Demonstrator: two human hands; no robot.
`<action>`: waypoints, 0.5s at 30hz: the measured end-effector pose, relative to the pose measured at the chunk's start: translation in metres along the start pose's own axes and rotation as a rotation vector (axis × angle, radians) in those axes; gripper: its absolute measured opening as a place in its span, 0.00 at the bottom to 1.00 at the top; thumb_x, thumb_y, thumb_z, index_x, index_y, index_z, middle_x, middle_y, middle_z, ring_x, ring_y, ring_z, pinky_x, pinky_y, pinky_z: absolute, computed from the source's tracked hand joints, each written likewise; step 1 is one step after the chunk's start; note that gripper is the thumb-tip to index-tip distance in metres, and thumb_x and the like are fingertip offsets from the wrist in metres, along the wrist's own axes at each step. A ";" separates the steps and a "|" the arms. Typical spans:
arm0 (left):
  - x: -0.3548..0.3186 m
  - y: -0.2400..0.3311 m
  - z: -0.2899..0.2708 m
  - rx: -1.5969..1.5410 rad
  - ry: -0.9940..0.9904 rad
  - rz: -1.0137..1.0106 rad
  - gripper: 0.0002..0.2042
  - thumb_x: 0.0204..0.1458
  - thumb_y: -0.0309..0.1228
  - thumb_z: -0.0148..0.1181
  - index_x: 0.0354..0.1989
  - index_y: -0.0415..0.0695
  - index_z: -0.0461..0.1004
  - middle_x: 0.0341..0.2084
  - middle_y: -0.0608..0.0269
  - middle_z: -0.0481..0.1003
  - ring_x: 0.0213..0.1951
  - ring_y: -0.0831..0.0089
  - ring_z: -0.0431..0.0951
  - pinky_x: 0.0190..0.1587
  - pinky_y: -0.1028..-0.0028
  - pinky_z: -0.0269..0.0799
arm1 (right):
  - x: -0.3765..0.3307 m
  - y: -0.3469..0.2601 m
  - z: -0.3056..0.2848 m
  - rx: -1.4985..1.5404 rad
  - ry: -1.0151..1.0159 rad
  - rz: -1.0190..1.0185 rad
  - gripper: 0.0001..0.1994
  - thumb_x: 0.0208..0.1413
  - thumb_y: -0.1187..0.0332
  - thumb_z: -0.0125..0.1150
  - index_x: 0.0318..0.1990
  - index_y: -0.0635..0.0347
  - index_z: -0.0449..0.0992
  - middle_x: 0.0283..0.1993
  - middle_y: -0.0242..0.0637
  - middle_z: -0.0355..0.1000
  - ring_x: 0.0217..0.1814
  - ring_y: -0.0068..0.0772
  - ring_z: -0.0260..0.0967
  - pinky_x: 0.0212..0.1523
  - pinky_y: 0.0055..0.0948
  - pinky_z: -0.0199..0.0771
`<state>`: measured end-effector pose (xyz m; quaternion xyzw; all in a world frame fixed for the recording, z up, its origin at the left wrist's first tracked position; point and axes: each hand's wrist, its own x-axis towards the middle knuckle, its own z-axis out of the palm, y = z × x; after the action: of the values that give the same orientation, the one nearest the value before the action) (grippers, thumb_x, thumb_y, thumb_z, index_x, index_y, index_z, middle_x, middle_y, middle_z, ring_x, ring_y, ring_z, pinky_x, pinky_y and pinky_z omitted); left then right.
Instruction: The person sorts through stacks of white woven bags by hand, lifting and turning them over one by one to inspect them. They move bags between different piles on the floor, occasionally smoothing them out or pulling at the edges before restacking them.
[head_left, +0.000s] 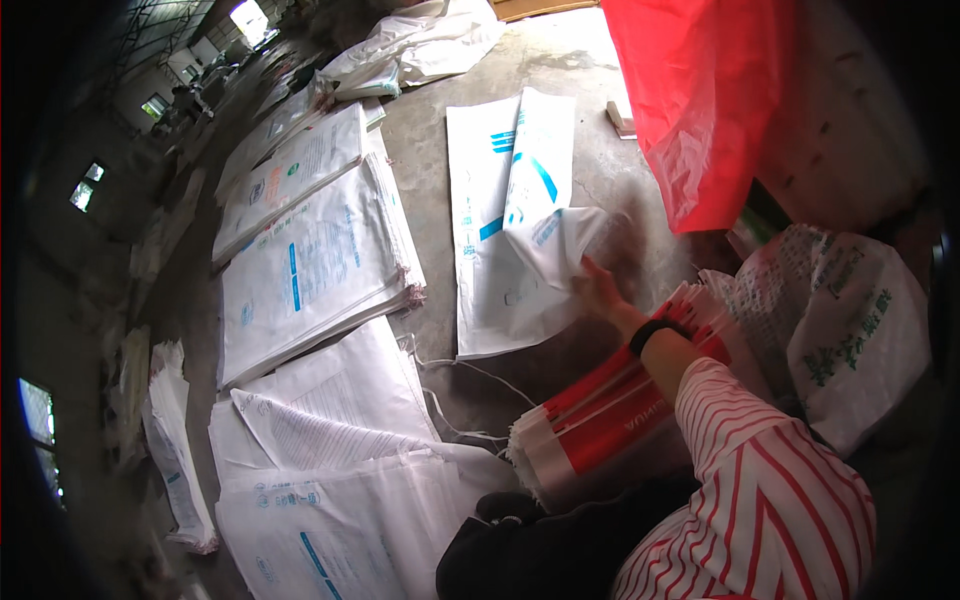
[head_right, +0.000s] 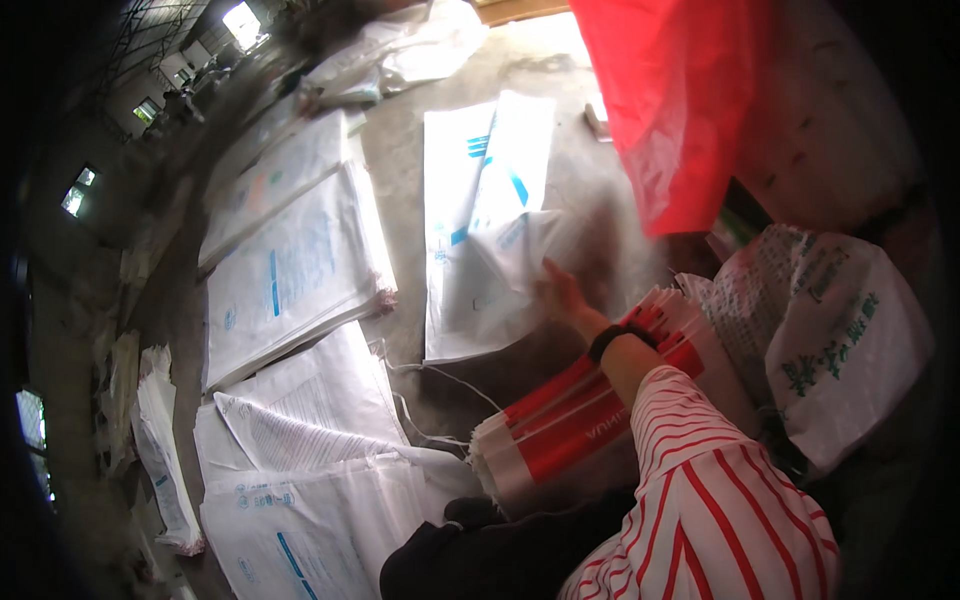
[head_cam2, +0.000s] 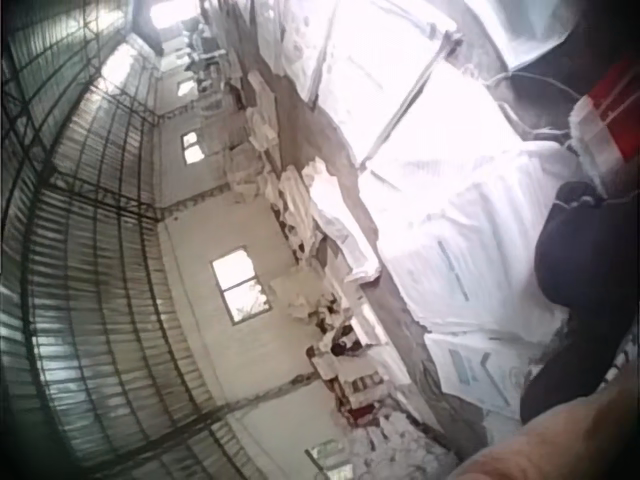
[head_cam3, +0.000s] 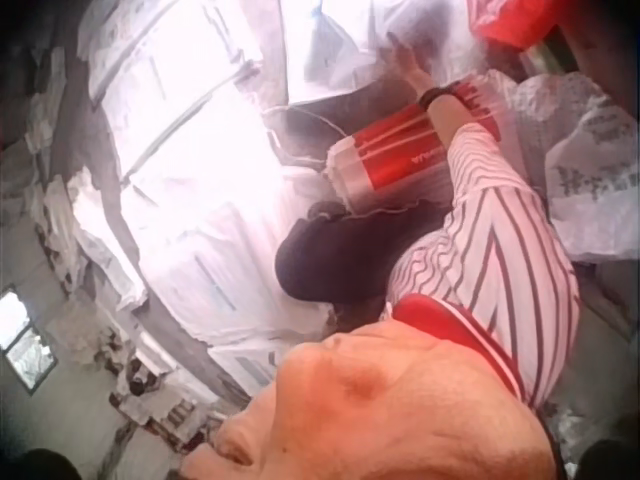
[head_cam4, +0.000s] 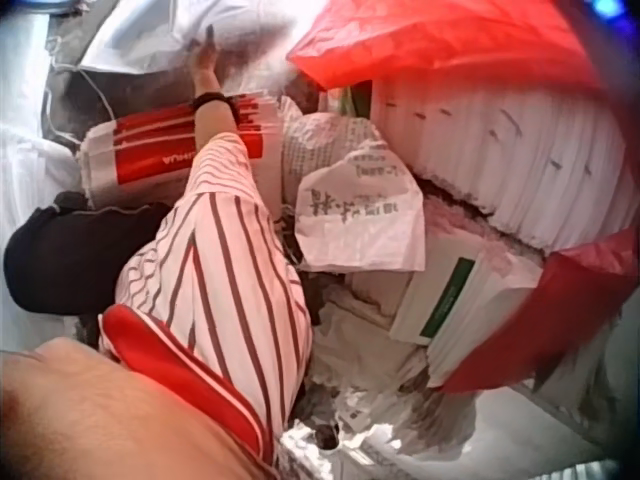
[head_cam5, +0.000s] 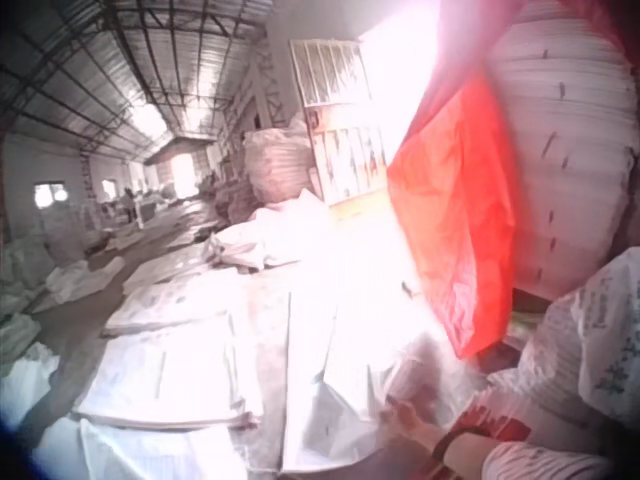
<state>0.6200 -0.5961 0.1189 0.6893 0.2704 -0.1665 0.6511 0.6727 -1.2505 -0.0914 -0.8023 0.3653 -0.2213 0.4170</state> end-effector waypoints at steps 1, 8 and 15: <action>-0.001 0.001 0.002 0.001 -0.022 -0.002 0.24 0.61 0.35 0.55 0.60 0.34 0.61 0.50 0.46 0.72 0.46 0.57 0.77 0.45 0.64 0.75 | 0.006 0.050 -0.019 -0.183 -0.038 0.095 0.23 0.53 0.68 0.55 0.58 0.63 0.69 0.54 0.52 0.73 0.56 0.48 0.71 0.56 0.40 0.70; -0.010 -0.002 0.001 0.001 0.037 -0.016 0.23 0.61 0.35 0.55 0.60 0.33 0.62 0.48 0.45 0.73 0.46 0.57 0.77 0.44 0.65 0.75 | 0.021 0.107 -0.062 -0.251 0.332 0.621 0.20 0.49 0.65 0.59 0.50 0.64 0.74 0.50 0.55 0.74 0.54 0.55 0.73 0.55 0.45 0.71; -0.018 -0.003 -0.002 0.012 0.093 -0.032 0.23 0.61 0.35 0.55 0.59 0.33 0.63 0.47 0.45 0.74 0.45 0.57 0.78 0.43 0.66 0.76 | 0.026 0.028 -0.013 -0.272 0.509 -0.105 0.17 0.58 0.60 0.50 0.45 0.65 0.72 0.41 0.59 0.74 0.46 0.65 0.70 0.49 0.52 0.70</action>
<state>0.6039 -0.5971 0.1270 0.6958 0.3101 -0.1462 0.6311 0.6698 -1.2880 -0.1058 -0.7872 0.4426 -0.3857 0.1886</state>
